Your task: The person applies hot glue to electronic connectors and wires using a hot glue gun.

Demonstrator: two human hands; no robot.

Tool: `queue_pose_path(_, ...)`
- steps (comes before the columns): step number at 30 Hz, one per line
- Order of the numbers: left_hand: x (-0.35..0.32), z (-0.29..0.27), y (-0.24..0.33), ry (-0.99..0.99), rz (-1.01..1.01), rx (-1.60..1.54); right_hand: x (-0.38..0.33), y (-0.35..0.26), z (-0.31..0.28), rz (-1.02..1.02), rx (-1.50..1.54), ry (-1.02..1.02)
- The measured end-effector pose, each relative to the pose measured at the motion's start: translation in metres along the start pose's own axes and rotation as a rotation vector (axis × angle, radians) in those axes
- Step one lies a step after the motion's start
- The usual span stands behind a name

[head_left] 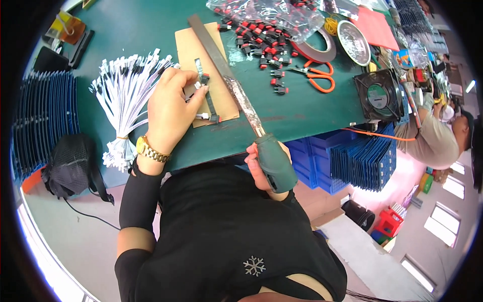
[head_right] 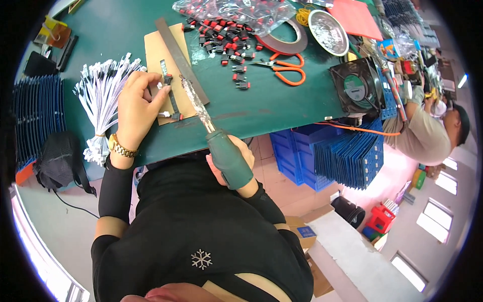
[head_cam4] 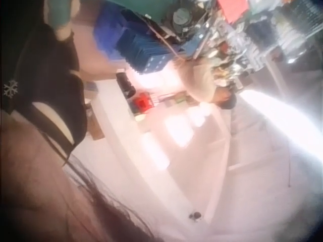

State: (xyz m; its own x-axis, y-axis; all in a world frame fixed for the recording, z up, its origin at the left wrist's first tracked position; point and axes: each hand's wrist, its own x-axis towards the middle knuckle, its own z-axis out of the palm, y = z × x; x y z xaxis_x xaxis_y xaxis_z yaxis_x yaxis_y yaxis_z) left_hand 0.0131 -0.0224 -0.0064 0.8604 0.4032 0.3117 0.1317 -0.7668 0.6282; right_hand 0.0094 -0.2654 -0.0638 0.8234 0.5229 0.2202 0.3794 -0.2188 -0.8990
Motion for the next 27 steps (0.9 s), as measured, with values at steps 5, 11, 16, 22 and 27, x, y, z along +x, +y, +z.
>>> queue_pose_path(5,-0.001,0.01,-0.009,-0.006,-0.024,-0.028,0.004,-0.005,0.012,-0.002,0.288,0.149)
queue_pose_path(11,0.004,0.001,-0.014,-0.086,-0.276,-0.203,0.013,-0.013,-0.001,0.159,0.716,0.192)
queue_pose_path(16,0.011,-0.016,-0.024,-0.205,-0.437,-0.716,0.022,-0.027,-0.002,0.129,0.955,0.237)
queue_pose_path(22,-0.013,-0.031,-0.016,-0.078,-0.312,-0.913,0.055,-0.047,0.006,0.166,1.046,0.042)
queue_pose_path(27,-0.026,-0.054,-0.005,-0.291,-0.2,-0.94,0.095,-0.085,0.02,0.219,0.835,-0.057)
